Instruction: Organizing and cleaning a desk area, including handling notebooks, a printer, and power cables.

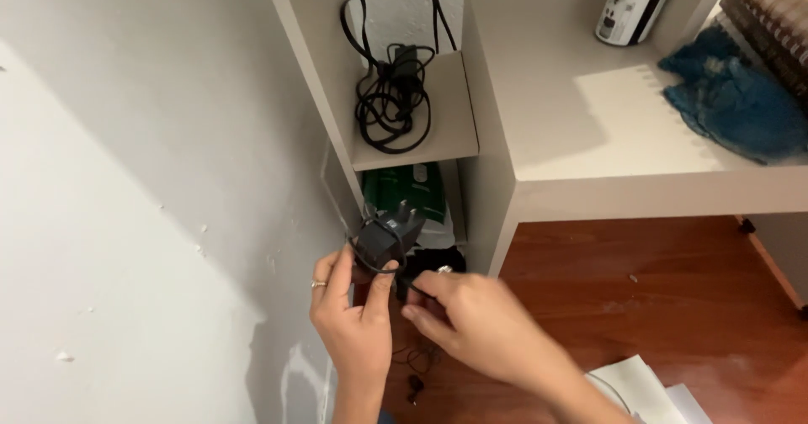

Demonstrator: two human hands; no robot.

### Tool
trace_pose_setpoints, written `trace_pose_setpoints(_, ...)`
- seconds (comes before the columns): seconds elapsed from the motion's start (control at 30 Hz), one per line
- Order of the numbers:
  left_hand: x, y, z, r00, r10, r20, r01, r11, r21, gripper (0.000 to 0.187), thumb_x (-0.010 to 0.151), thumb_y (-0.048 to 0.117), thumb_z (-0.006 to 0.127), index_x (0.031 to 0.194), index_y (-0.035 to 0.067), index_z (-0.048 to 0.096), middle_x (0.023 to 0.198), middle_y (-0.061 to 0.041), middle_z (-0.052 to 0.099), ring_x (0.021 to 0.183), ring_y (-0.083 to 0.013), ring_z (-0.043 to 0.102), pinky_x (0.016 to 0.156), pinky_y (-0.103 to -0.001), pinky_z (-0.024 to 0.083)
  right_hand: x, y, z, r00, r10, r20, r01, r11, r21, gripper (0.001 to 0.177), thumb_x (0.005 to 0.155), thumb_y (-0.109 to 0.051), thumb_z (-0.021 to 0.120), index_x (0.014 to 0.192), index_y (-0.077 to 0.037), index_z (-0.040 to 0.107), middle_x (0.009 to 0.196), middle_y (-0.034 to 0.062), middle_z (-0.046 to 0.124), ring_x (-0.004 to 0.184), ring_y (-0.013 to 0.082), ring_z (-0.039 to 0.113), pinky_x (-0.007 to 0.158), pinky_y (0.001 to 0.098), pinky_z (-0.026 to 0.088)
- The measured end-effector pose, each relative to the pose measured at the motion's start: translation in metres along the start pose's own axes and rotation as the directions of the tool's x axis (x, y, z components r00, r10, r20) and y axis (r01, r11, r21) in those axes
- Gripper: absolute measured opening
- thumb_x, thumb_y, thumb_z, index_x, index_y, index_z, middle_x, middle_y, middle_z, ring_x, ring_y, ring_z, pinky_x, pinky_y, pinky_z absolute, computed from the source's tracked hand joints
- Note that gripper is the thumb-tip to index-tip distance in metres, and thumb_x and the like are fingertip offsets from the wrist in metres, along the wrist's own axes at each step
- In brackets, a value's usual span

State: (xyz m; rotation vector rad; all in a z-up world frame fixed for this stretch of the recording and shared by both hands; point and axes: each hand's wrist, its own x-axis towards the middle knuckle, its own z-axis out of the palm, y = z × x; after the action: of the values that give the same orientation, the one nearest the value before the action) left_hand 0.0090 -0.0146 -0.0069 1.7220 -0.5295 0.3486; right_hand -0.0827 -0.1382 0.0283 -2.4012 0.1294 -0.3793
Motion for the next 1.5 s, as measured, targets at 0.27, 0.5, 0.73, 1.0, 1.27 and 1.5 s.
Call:
trace_pose_setpoints(0.27, 0.005, -0.007, -0.042, 0.920, -0.150, 0.363, 0.166, 0.986, -0.014, 0.038, 0.077, 0.001, 0.079, 0.115, -0.001, 0.075, 0.101, -0.007, 0.072, 0.093, -0.0181, 0.070, 0.084, -0.031, 0.055, 0.024, -0.020, -0.074, 0.983, -0.180, 0.033, 0.183, 0.976, -0.120, 0.015, 0.077, -0.017, 0.081, 0.090, -0.010, 0.078, 0.073, 0.0066, 0.073, 0.064, 0.0196, 0.068, 0.062, 0.0331, 0.054)
trace_pose_setpoints(0.5, -0.010, -0.039, -0.054, 0.647, -0.149, 0.748, 0.686, 0.541, -0.486, 0.039, 0.074, -0.010, 0.073, 0.114, -0.007, 0.073, 0.105, -0.007, 0.070, 0.097, -0.0197, 0.068, 0.085, -0.035, 0.055, 0.035, 0.049, -0.005, 0.968, -0.149, 0.204, -0.081, 0.583, 0.808, 0.010, 0.096, -0.012, 0.072, 0.095, -0.002, 0.070, 0.082, -0.0027, 0.067, 0.077, 0.0076, 0.061, 0.071, 0.0257, 0.052)
trace_pose_setpoints(0.73, -0.025, -0.041, -0.009, 0.847, -0.021, 0.531, 0.521, 0.229, -0.822, 0.031, 0.088, -0.008, 0.070, 0.119, -0.004, 0.069, 0.107, -0.010, 0.071, 0.099, -0.0220, 0.068, 0.086, -0.034, 0.054, 0.004, 0.038, 0.034, 0.991, 0.024, 0.135, -0.134, 0.378, 0.916, 0.026, 0.095, -0.019, 0.052, 0.116, -0.015, 0.066, 0.084, -0.0024, 0.070, 0.069, 0.0115, 0.063, 0.069, 0.0278, 0.054)
trace_pose_setpoints(1.0, -0.007, 0.017, 0.006, 0.999, -0.048, -0.017, 0.034, 0.888, -0.459, 0.039, 0.092, -0.007, 0.066, 0.130, -0.006, 0.061, 0.125, -0.009, 0.064, 0.107, -0.0184, 0.071, 0.091, -0.031, 0.060, -0.028, 0.008, -0.001, 0.984, 0.060, 0.166, -0.077, 0.992, 0.100, 0.018, 0.093, -0.023, 0.071, 0.097, -0.005, 0.073, 0.076, 0.0108, 0.070, 0.068, 0.0255, 0.066, 0.064, 0.0380, 0.051)
trace_pose_setpoints(1.27, -0.006, 0.020, -0.024, 0.961, -0.061, 0.271, 0.119, 0.972, -0.204, 0.041, 0.085, -0.011, 0.067, 0.126, -0.005, 0.067, 0.123, -0.008, 0.064, 0.103, -0.0161, 0.072, 0.087, -0.028, 0.059, -0.006, -0.014, -0.066, 0.927, -0.329, -0.179, 0.295, 0.937, -0.189, 0.020, 0.080, -0.021, 0.082, 0.091, -0.006, 0.075, 0.088, 0.0074, 0.070, 0.071, 0.0249, 0.069, 0.062, 0.0368, 0.056)
trace_pose_setpoints(1.5, -0.002, -0.024, -0.048, 0.643, -0.122, 0.756, 0.579, 0.724, -0.376, 0.039, 0.086, -0.006, 0.074, 0.125, -0.004, 0.069, 0.112, -0.006, 0.071, 0.103, -0.0172, 0.067, 0.093, -0.030, 0.054, 0.028, 0.006, -0.087, 0.956, -0.293, 0.024, 0.251, 0.854, 0.456, 0.028, 0.068, -0.015, 0.093, 0.089, -0.005, 0.077, 0.082, -0.0003, 0.064, 0.078, 0.0121, 0.059, 0.066, 0.0278, 0.047)
